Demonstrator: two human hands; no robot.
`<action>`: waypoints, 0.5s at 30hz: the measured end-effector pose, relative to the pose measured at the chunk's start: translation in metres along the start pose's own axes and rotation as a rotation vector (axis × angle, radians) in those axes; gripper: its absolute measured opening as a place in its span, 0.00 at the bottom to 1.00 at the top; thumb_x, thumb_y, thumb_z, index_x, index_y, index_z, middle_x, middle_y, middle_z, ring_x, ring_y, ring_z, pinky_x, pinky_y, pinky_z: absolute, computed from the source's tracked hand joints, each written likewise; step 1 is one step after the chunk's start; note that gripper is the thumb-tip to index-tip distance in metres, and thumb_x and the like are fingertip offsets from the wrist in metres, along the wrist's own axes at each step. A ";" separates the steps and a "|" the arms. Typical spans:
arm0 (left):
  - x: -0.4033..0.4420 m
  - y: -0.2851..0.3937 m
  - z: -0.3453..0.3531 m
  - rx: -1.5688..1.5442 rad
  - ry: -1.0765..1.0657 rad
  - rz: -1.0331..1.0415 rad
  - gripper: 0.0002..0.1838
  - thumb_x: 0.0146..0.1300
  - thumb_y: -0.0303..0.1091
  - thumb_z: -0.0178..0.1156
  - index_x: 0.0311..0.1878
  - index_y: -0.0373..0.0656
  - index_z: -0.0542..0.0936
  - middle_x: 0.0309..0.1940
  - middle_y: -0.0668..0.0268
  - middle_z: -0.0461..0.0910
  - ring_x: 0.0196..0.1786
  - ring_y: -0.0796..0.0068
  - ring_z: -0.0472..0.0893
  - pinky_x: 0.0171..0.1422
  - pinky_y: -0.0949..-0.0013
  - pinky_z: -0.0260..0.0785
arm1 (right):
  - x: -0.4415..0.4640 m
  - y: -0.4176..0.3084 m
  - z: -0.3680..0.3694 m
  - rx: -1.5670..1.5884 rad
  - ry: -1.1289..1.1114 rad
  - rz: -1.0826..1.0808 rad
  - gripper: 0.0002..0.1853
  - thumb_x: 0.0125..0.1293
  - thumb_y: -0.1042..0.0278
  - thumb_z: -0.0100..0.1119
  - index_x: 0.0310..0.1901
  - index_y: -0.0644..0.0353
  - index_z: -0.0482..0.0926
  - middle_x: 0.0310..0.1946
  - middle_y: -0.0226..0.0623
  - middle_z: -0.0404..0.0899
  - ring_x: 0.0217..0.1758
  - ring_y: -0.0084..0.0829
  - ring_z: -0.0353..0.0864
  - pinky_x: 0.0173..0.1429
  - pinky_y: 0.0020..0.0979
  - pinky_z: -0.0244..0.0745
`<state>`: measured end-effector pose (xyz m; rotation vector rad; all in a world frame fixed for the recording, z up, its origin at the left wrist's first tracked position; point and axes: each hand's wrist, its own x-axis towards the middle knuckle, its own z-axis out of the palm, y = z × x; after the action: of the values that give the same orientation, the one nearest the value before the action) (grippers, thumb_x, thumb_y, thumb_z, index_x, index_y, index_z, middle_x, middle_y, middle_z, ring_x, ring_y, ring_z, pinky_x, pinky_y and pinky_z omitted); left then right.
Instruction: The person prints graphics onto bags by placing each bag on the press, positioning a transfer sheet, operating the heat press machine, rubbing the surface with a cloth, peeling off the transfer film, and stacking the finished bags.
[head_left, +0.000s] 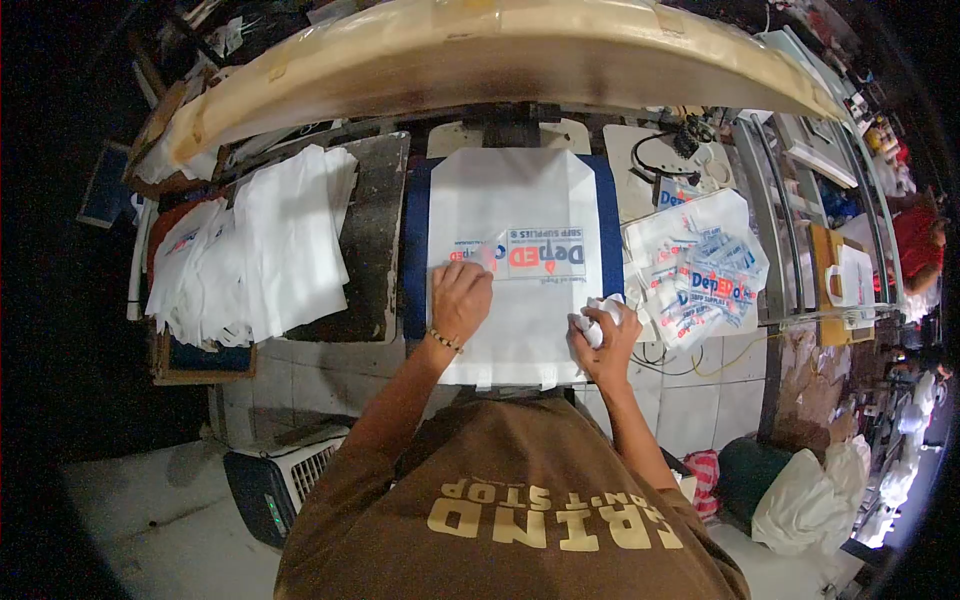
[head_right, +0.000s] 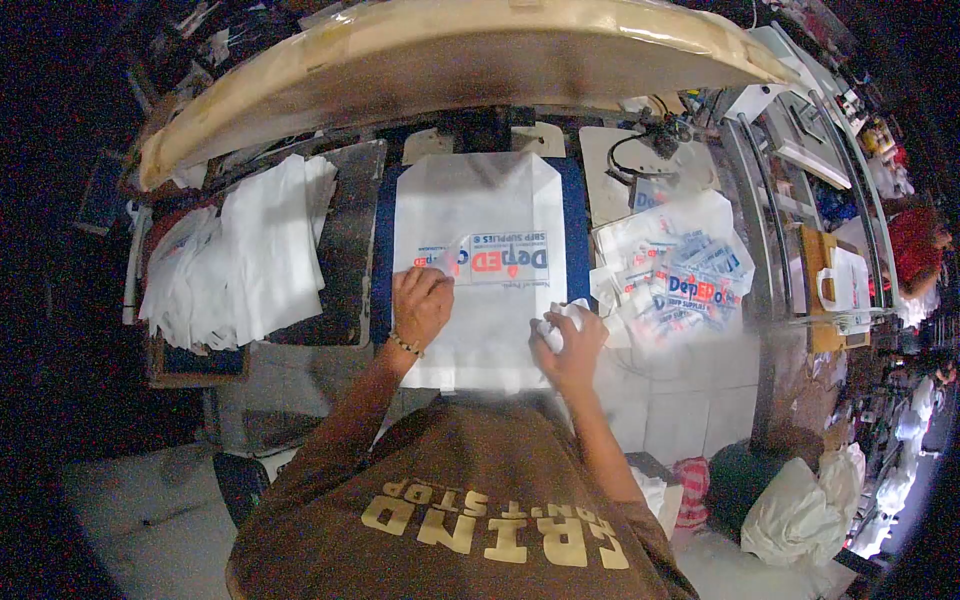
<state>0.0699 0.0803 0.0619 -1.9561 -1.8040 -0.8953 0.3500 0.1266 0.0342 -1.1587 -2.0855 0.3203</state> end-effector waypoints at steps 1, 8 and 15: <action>-0.002 0.000 0.001 0.000 0.001 0.001 0.03 0.55 0.28 0.66 0.32 0.45 0.82 0.34 0.69 0.78 0.42 0.65 0.78 0.49 0.58 0.66 | 0.001 -0.002 -0.001 0.012 -0.006 0.004 0.20 0.53 0.58 0.76 0.48 0.48 0.84 0.51 0.48 0.75 0.61 0.50 0.70 0.61 0.51 0.61; -0.005 -0.002 -0.001 -0.134 -0.067 0.015 0.04 0.54 0.26 0.67 0.32 0.45 0.81 0.35 0.67 0.79 0.43 0.64 0.79 0.49 0.58 0.66 | 0.005 -0.008 -0.006 0.016 0.020 0.006 0.19 0.52 0.60 0.76 0.46 0.48 0.84 0.50 0.46 0.76 0.59 0.49 0.71 0.59 0.50 0.62; 0.006 -0.018 0.002 -0.103 0.049 -0.200 0.07 0.57 0.29 0.68 0.40 0.43 0.85 0.43 0.61 0.82 0.51 0.56 0.79 0.57 0.55 0.70 | 0.002 -0.004 -0.004 0.008 0.017 0.006 0.19 0.51 0.60 0.76 0.46 0.49 0.84 0.52 0.47 0.75 0.59 0.49 0.72 0.60 0.50 0.63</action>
<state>0.0529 0.0885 0.0614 -1.8185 -1.9876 -1.1084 0.3501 0.1252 0.0402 -1.1595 -2.0646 0.3208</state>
